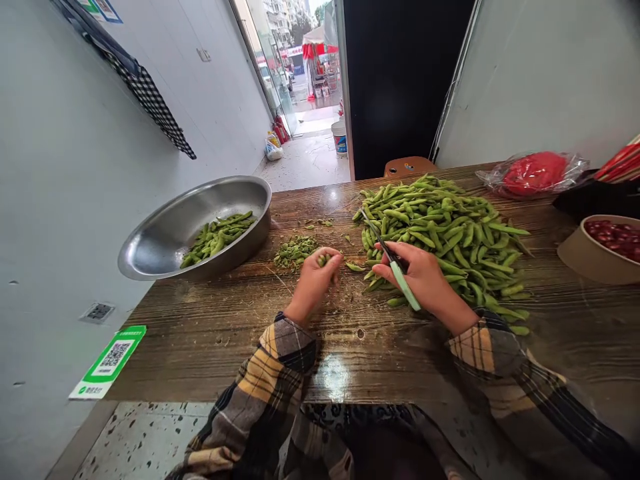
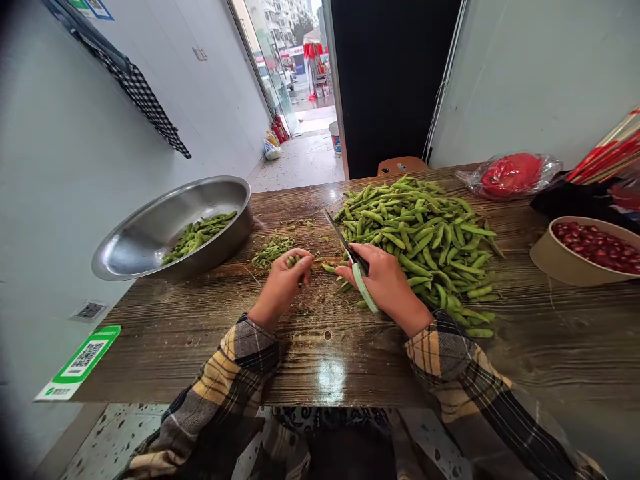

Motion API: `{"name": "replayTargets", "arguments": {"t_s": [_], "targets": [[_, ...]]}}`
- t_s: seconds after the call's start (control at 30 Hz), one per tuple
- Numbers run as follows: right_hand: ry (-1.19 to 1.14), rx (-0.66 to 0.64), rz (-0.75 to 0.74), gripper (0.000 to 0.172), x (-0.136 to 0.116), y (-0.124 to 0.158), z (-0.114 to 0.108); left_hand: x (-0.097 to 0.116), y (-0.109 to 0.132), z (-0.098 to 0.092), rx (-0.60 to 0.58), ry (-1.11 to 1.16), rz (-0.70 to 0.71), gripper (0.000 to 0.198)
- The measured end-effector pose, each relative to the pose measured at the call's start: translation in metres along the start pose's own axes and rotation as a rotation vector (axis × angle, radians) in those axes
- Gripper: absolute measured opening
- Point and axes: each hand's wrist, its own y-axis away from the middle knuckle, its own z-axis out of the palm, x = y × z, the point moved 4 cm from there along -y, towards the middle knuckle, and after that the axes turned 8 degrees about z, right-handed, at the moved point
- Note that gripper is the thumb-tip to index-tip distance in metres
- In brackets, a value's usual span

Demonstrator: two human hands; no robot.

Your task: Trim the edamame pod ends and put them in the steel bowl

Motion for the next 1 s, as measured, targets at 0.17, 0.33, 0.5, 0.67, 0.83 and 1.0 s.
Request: {"name": "replayTargets", "arguments": {"t_s": [0.17,0.33,0.5,0.67,0.83,1.0], "targets": [[0.006,-0.014,0.01,0.034,0.002,0.0,0.003,-0.003,0.001,0.018,-0.213,-0.791,0.257,0.018],[0.012,-0.021,0.011,0.039,0.0,0.001,0.003,-0.005,0.003,0.016,-0.286,-0.979,0.254,0.014],[0.026,-0.036,0.032,0.043,0.002,0.001,0.004,0.006,0.004,0.003,-0.142,-0.432,0.169,0.014],[0.056,-0.109,-0.02,0.048,-0.002,0.006,0.009,0.015,0.012,0.003,-0.022,0.285,-0.095,0.03],[0.097,-0.196,-0.019,0.048,-0.005,0.01,0.014,0.022,0.016,0.007,-0.016,0.42,-0.104,0.031],[0.127,-0.25,-0.03,0.052,-0.009,0.013,0.016,0.024,0.017,0.008,-0.068,0.257,0.004,0.023]]}}
